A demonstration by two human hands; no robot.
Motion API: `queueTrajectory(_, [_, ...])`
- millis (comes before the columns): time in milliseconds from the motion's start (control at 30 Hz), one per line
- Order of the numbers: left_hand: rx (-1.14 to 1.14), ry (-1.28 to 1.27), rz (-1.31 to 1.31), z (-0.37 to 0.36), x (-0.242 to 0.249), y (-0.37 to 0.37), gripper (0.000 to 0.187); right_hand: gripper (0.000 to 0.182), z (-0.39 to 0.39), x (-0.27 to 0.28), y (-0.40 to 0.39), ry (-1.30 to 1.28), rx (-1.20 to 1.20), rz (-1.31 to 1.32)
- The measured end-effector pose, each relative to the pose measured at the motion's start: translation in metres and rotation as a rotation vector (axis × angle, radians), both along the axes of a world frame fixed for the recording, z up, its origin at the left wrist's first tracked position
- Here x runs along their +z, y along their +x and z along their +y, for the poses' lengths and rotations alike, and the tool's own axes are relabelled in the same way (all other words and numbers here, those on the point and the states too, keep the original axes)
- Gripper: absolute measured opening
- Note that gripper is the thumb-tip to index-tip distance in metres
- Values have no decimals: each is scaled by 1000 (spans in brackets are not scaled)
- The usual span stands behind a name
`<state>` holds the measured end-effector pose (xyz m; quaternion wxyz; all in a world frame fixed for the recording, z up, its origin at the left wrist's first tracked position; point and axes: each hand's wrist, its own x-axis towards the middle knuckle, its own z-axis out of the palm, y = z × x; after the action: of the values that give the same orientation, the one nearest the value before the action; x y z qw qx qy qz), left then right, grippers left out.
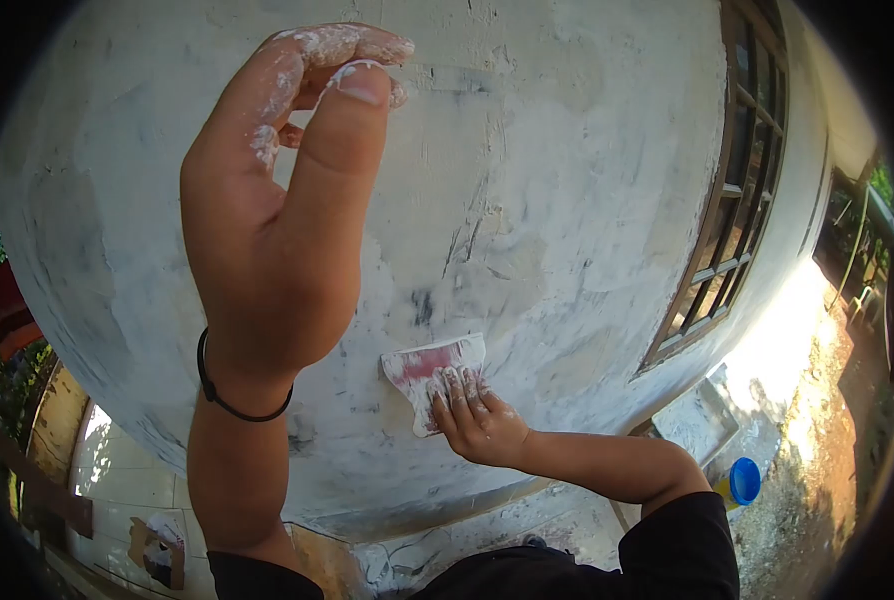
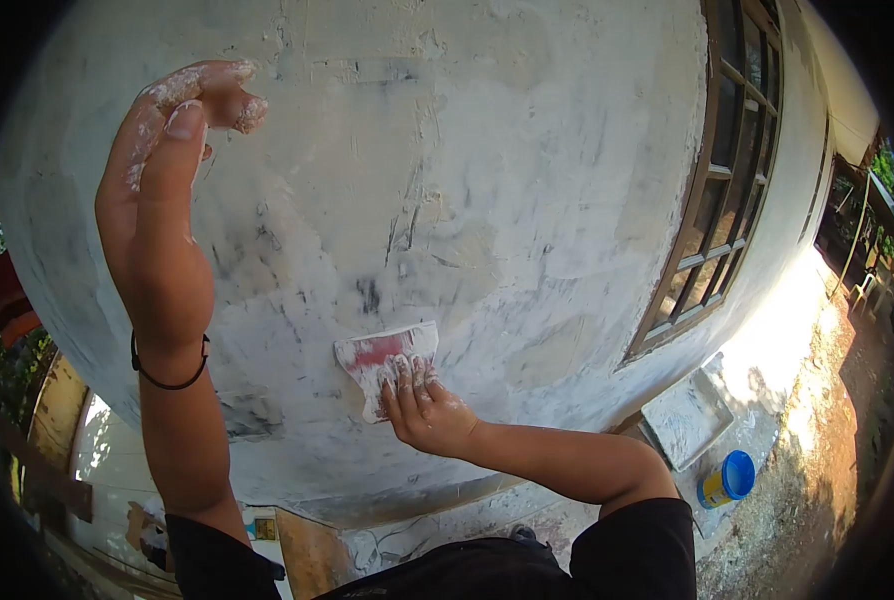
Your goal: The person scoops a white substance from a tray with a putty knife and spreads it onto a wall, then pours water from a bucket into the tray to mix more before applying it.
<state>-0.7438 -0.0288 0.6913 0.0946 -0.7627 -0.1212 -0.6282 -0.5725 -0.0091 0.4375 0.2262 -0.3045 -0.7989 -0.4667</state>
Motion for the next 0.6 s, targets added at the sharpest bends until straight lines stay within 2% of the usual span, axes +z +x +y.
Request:
queueTrajectory(33, [7, -5, -6, -1, 0, 0, 33, 28, -6, -3, 3, -1, -6, 4])
queueTrajectory(100, [8, -7, -9, -2, -1, 1, 33, 24, -15, -5, 8, -401, 53, 84])
queueTrajectory(167, [6, -24, -17, -3, -2, 1, 33, 20, -12, 22, 16, -621, -20, 173])
queueTrajectory(233, [-13, -17, -8, -2, -1, 0, 33, 21, -1, 73, 24, -792, -112, 284])
queueTrajectory(333, [-8, 6, 5, -4, 1, 1, 33, 15, 17, 170, 38, -668, -203, 447])
queueTrajectory(433, [13, 46, 5, -6, 6, 1, 34, 24, 10, 253, 46, -464, -218, 535])
queueTrajectory(500, [8, 62, 8, -6, 9, -4, 34, 19, 3, 281, 52, -308, -159, 513])
queueTrajectory(567, [93, 91, 33, 1, 13, -19, 33, 22, -25, 302, 44, -215, -145, 594])
queueTrajectory(600, [91, 86, 34, 9, 13, -27, 33, 22, -20, 300, 50, -15, -50, 561])
